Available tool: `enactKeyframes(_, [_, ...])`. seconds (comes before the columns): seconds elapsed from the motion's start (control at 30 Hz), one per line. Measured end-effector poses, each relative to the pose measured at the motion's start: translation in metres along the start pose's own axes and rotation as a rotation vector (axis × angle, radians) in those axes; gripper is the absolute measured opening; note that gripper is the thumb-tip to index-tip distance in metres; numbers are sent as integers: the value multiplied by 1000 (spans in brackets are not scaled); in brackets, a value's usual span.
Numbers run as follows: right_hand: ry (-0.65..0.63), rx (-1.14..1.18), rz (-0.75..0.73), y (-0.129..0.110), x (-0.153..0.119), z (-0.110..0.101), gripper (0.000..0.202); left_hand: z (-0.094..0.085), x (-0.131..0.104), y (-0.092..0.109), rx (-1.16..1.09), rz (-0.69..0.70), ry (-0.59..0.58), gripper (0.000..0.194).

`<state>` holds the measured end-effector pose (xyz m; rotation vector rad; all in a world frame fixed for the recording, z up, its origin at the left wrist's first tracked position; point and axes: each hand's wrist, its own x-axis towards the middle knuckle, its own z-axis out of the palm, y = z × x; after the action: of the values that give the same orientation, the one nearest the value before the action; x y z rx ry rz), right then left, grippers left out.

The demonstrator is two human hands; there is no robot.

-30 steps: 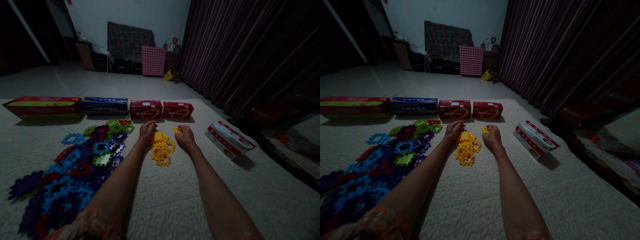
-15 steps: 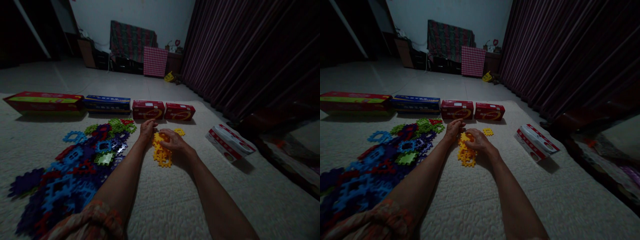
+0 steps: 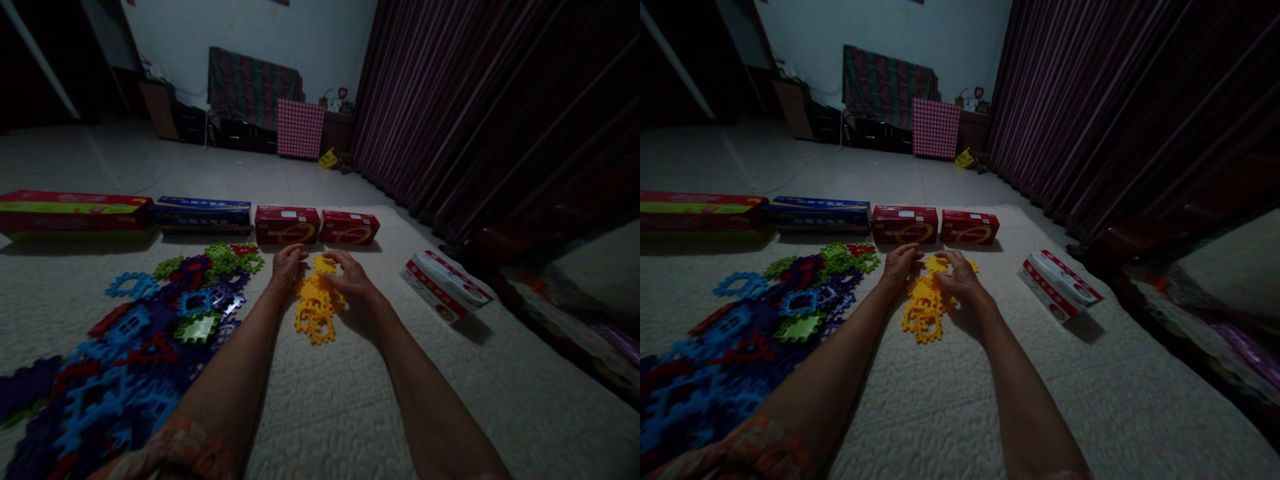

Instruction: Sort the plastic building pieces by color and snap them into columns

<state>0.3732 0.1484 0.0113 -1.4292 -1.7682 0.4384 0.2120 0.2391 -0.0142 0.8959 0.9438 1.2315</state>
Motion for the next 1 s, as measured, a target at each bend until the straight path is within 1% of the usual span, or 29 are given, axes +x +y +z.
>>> enactKeyframes(0.1, [160,-14,80,32,-2,-16,47,1,1,-1,7,8,8,28])
enactKeyframes(0.17, [233,-69,142,53,-4,-23,48,0,3,-3,17,27,8,28])
enactKeyframes(0.23, [261,-77,162,69,-7,-25,49,-1,4,-4,30,35,12,29])
enactKeyframes(0.33, [233,-81,127,82,-7,-21,49,-1,5,-6,47,37,15,31])
enactKeyframes(0.43, [210,-126,102,87,-5,-18,50,-1,4,-5,47,39,10,30])
enactKeyframes(0.6, [172,-168,101,87,-4,-17,58,0,2,-2,47,37,12,27])
enactKeyframes(0.8, [256,-256,128,79,-4,-11,51,0,3,-4,16,27,4,27])
enactKeyframes(1.0, [225,-323,114,78,-3,-8,43,-1,7,-7,31,37,5,29])
